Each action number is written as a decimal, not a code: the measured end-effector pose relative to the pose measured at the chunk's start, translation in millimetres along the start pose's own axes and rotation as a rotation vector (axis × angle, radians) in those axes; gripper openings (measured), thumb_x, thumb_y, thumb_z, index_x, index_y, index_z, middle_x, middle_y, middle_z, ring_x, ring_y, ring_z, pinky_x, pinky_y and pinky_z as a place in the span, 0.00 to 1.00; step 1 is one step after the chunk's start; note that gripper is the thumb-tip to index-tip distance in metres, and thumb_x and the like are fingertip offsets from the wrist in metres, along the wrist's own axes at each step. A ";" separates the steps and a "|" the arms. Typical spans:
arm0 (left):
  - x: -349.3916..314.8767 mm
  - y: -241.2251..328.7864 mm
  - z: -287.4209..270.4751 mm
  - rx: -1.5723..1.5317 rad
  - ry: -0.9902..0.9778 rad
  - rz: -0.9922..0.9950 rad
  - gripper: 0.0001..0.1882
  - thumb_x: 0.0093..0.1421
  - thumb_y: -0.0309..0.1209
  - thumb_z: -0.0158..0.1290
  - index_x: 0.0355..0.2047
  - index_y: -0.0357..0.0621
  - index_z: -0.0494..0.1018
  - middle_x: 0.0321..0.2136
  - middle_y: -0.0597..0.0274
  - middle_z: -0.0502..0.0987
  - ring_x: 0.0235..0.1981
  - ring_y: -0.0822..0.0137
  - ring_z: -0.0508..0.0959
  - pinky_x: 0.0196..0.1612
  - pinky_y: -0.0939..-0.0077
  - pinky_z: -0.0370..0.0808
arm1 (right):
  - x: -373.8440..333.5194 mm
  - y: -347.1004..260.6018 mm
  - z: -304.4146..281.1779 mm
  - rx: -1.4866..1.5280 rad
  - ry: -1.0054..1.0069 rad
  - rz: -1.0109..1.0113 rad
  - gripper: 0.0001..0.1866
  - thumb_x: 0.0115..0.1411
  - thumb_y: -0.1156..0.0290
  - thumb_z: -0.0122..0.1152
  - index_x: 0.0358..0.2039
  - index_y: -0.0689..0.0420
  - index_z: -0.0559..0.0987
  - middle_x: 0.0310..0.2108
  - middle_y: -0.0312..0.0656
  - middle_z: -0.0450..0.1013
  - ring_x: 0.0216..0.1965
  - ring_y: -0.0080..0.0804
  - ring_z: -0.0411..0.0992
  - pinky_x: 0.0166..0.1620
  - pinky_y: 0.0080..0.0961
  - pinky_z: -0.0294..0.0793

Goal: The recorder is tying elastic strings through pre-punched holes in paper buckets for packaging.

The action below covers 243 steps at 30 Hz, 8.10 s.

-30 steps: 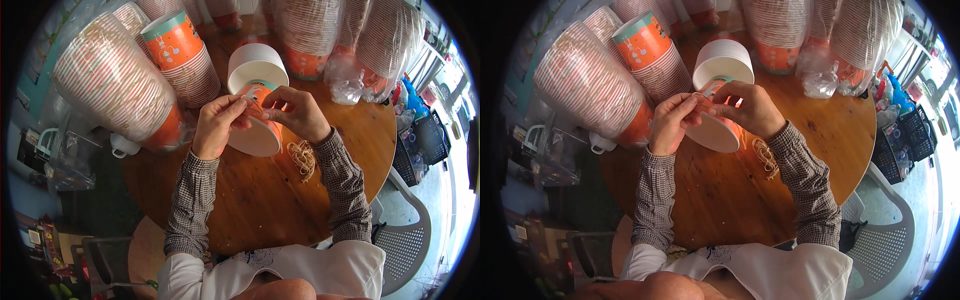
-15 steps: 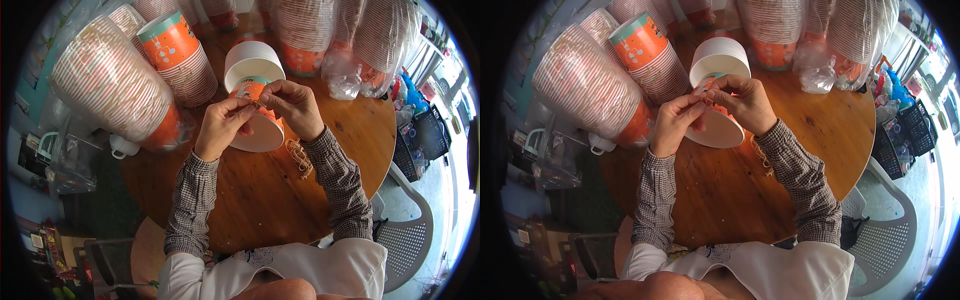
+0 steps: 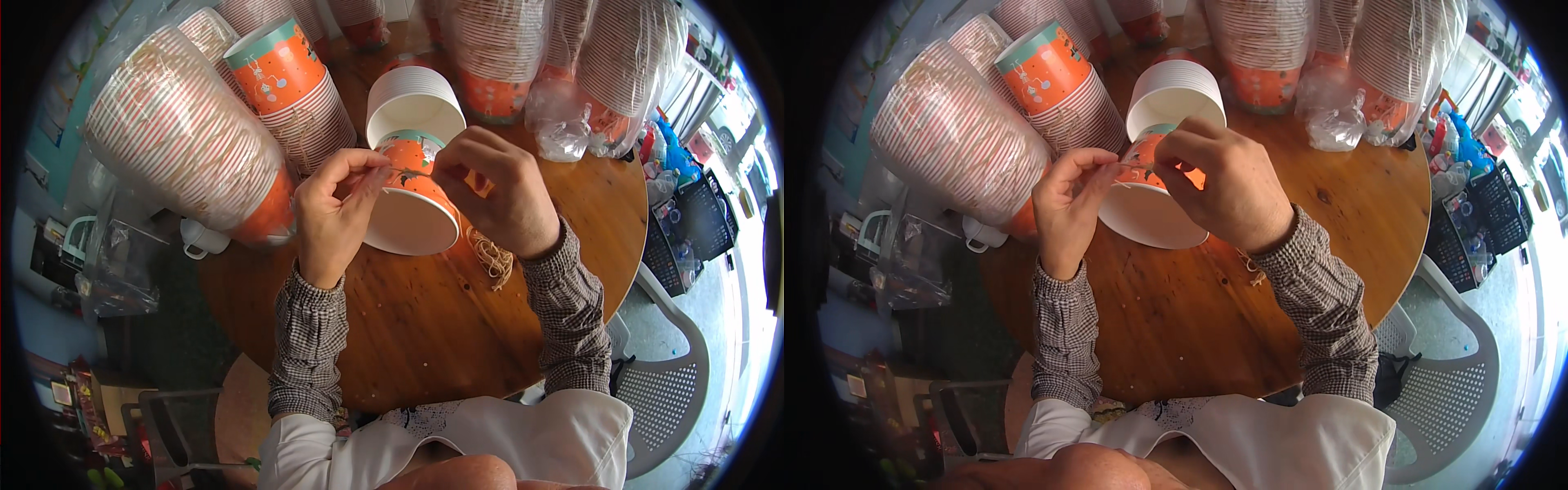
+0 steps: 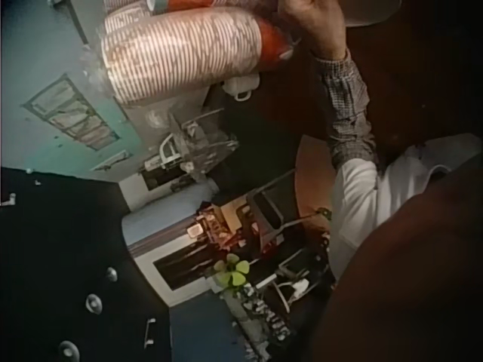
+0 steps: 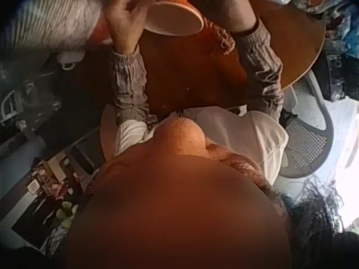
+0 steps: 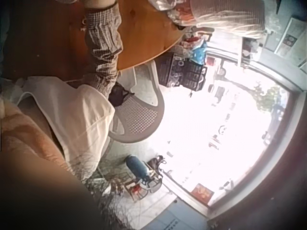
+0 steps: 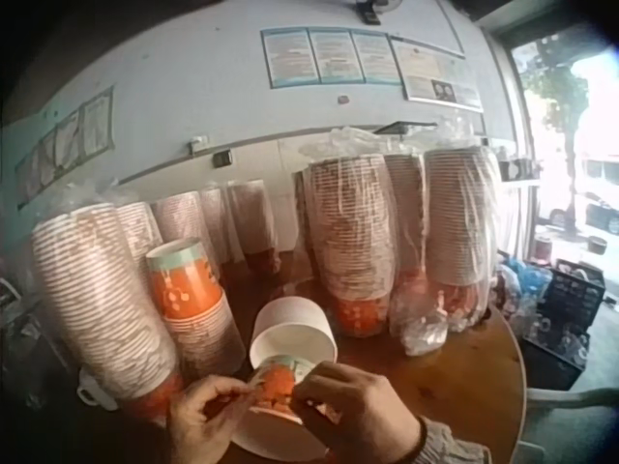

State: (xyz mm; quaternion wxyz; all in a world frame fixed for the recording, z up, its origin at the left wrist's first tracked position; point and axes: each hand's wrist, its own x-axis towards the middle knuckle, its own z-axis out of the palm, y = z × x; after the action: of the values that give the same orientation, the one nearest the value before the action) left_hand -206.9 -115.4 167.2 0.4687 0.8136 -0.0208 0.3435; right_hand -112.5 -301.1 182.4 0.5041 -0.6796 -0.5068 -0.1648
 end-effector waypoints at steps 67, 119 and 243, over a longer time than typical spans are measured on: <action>-1.1 -5.0 13.0 -0.047 -0.027 -0.045 0.08 0.59 0.22 0.55 0.38 0.32 0.75 0.30 0.63 0.79 0.30 0.77 0.77 0.34 0.84 0.75 | -9.0 14.4 47.2 0.045 0.172 0.054 0.06 0.53 0.81 0.61 0.32 0.61 0.76 0.28 0.39 0.73 0.27 0.27 0.73 0.29 0.20 0.72; 2.5 -7.2 18.0 -0.059 0.049 0.086 0.07 0.58 0.24 0.54 0.38 0.36 0.74 0.36 0.56 0.77 0.37 0.67 0.77 0.41 0.75 0.73 | -5.7 12.7 37.8 0.749 -0.020 0.545 0.04 0.67 0.73 0.46 0.38 0.60 0.66 0.22 0.39 0.72 0.17 0.19 0.67 0.20 0.17 0.67; -42.2 -36.0 9.8 0.106 -0.147 0.209 0.09 0.62 0.35 0.54 0.26 0.46 0.73 0.24 0.69 0.73 0.29 0.67 0.74 0.54 0.62 0.62 | -79.8 1.6 50.5 0.751 0.007 0.652 0.04 0.62 0.76 0.58 0.36 0.62 0.74 0.27 0.32 0.73 0.24 0.13 0.69 0.27 0.11 0.70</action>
State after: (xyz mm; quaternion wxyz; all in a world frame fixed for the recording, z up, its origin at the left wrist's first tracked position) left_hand -221.0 -115.1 112.7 0.3839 0.8536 -0.1214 0.3307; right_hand -160.1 -299.8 100.9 0.7411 -0.5737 -0.2906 0.1930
